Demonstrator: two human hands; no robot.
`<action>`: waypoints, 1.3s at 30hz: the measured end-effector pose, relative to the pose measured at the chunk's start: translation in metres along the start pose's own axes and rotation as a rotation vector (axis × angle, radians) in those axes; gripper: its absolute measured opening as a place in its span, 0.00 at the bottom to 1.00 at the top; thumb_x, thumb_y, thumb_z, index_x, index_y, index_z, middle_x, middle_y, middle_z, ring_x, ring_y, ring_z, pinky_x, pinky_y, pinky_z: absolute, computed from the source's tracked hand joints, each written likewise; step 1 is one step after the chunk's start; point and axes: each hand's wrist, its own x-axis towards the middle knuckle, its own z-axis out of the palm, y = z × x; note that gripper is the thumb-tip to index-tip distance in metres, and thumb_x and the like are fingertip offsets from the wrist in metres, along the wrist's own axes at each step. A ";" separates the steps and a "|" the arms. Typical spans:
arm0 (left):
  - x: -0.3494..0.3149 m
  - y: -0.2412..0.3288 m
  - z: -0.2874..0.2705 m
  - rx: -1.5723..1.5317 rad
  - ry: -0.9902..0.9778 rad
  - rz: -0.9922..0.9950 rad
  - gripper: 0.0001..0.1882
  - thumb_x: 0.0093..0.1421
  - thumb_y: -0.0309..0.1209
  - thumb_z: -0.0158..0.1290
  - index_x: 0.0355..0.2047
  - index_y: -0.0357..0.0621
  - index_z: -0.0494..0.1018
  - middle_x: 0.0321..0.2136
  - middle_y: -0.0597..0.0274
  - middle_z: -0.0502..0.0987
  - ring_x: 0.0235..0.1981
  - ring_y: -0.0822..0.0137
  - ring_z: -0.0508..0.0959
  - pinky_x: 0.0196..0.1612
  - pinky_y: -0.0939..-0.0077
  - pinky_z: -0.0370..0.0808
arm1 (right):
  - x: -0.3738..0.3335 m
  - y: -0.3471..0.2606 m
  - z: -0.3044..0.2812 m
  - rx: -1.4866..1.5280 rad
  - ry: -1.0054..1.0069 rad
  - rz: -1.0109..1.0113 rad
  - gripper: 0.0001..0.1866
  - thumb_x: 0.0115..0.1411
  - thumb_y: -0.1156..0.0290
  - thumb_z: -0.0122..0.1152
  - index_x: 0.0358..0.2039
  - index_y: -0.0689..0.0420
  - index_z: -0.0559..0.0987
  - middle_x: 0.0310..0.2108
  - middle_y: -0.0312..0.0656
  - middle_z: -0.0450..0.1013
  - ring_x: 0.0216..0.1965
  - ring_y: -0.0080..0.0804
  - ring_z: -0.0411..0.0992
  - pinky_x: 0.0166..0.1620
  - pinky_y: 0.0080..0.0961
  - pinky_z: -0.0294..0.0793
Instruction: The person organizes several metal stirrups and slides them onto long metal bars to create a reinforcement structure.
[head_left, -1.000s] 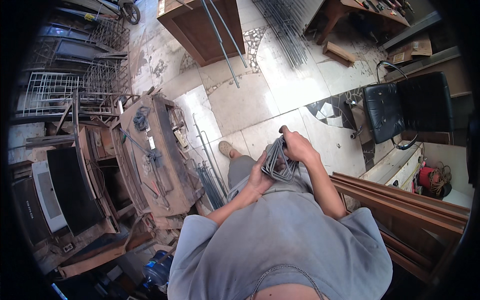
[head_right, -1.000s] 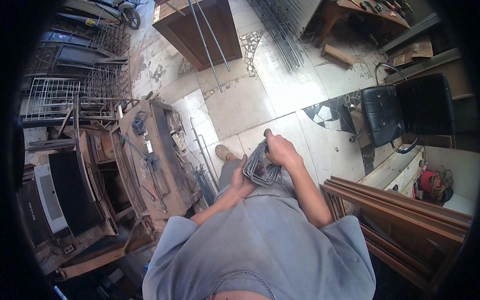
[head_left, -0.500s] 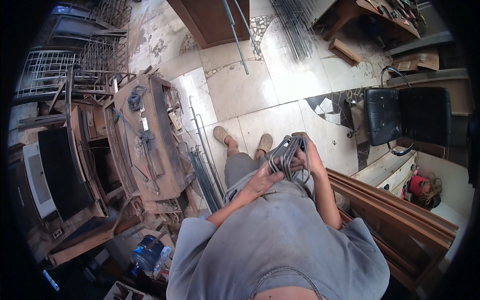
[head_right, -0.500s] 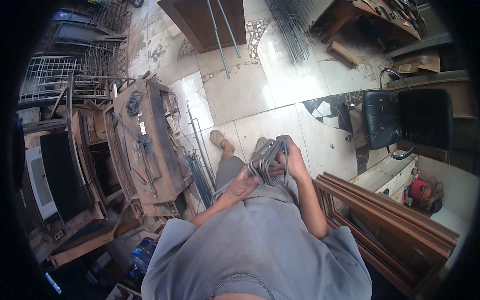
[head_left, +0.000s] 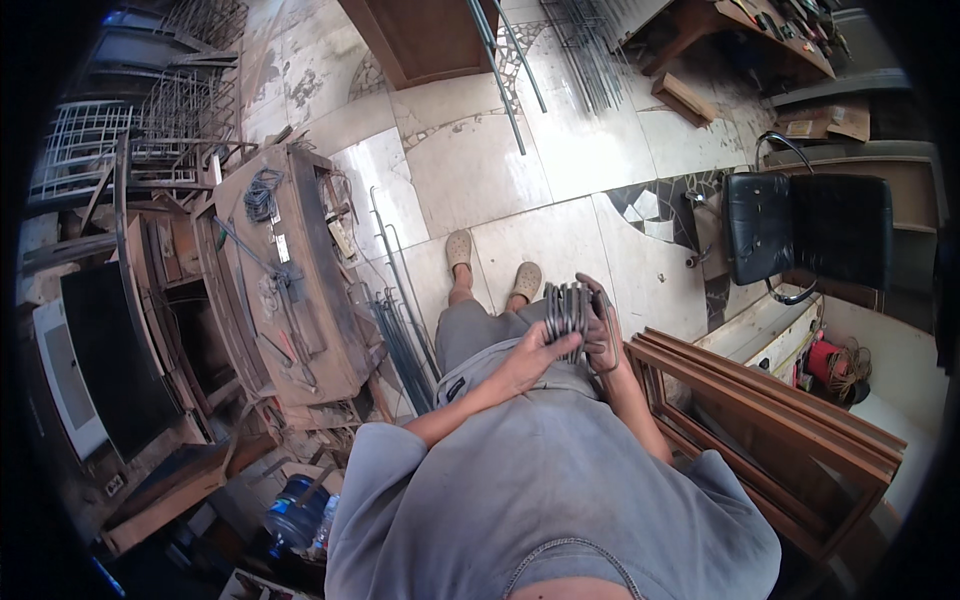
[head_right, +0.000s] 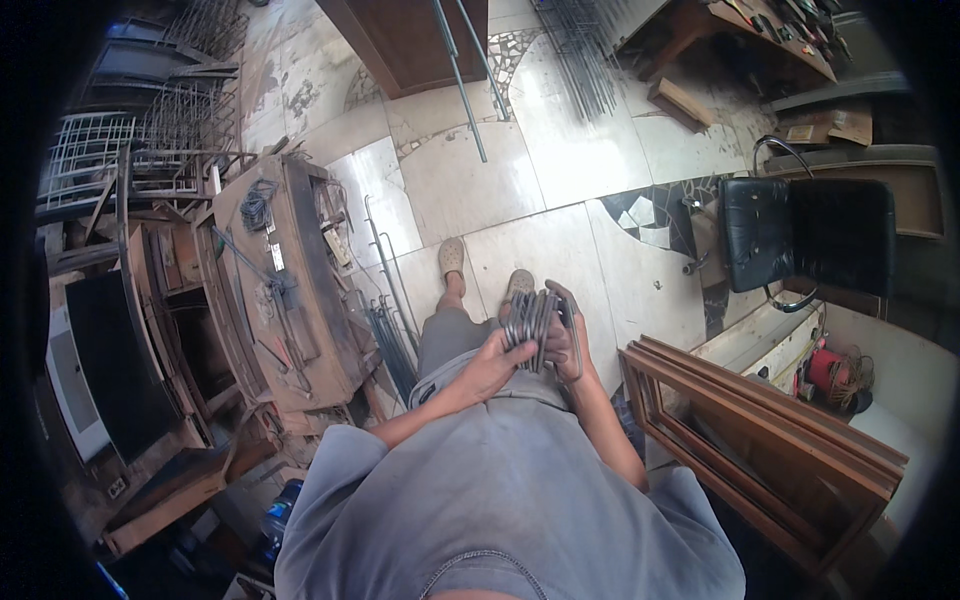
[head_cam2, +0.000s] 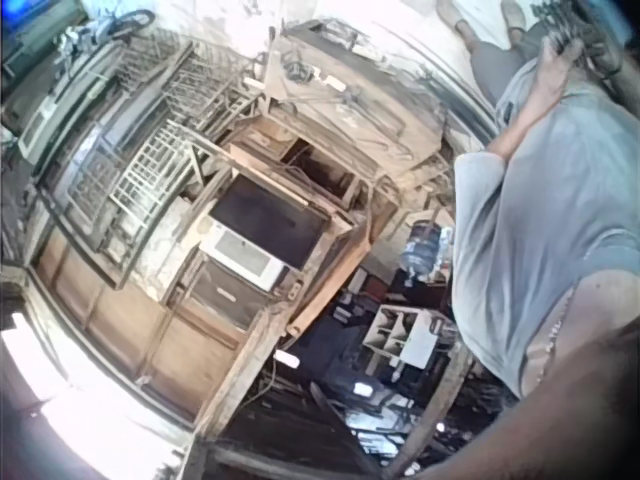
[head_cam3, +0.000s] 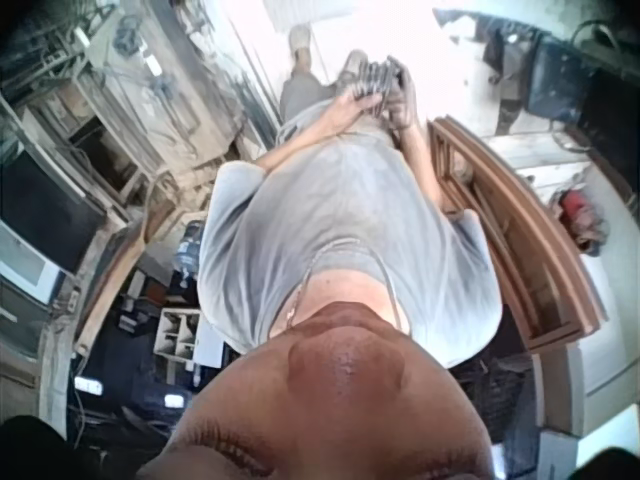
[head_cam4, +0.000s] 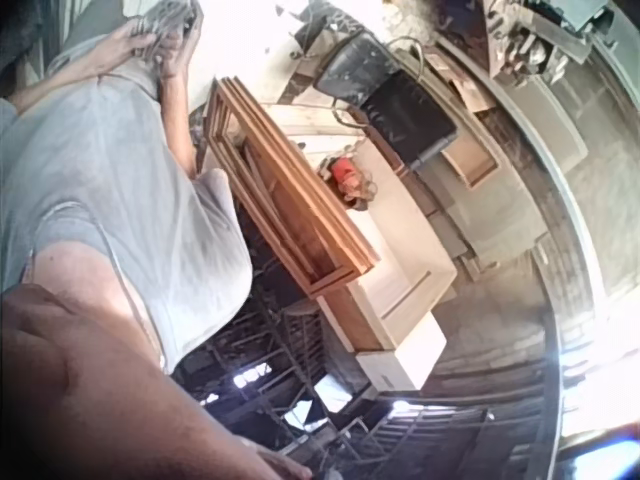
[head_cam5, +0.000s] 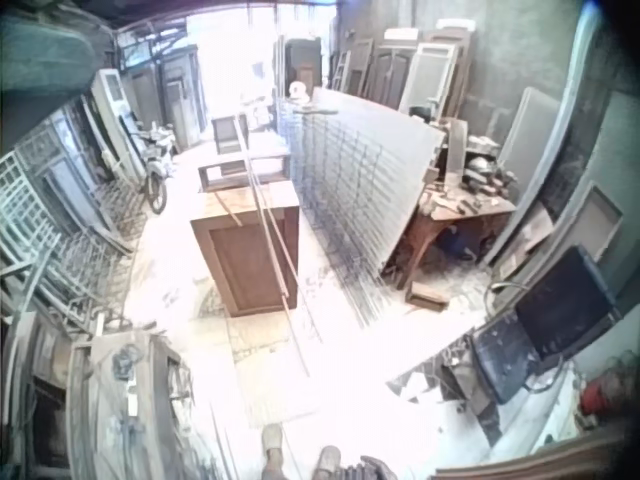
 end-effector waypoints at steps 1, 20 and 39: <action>0.000 -0.001 -0.011 -0.058 0.056 -0.021 0.21 0.65 0.35 0.55 0.53 0.32 0.70 0.49 0.58 0.76 0.51 0.68 0.75 0.58 0.70 0.69 | 0.005 0.012 -0.011 0.321 -0.104 0.090 0.24 0.63 0.73 0.50 0.60 0.58 0.64 0.37 0.37 0.72 0.24 0.22 0.70 0.27 0.17 0.75; -0.003 0.094 -0.110 0.642 0.022 -0.303 0.20 0.53 0.39 0.67 0.39 0.36 0.78 0.34 0.61 0.81 0.37 0.70 0.78 0.45 0.73 0.73 | 0.074 0.084 0.091 0.391 0.551 0.493 0.18 0.67 0.72 0.38 0.47 0.65 0.75 0.38 0.49 0.77 0.35 0.38 0.79 0.40 0.35 0.82; 0.017 0.190 -0.125 0.738 -0.454 -0.481 0.17 0.59 0.38 0.62 0.40 0.35 0.78 0.34 0.62 0.82 0.37 0.72 0.79 0.45 0.77 0.73 | 0.048 -0.051 0.110 -1.346 0.029 -0.310 0.58 0.38 0.59 0.76 0.69 0.53 0.55 0.66 0.55 0.56 0.67 0.54 0.54 0.66 0.47 0.57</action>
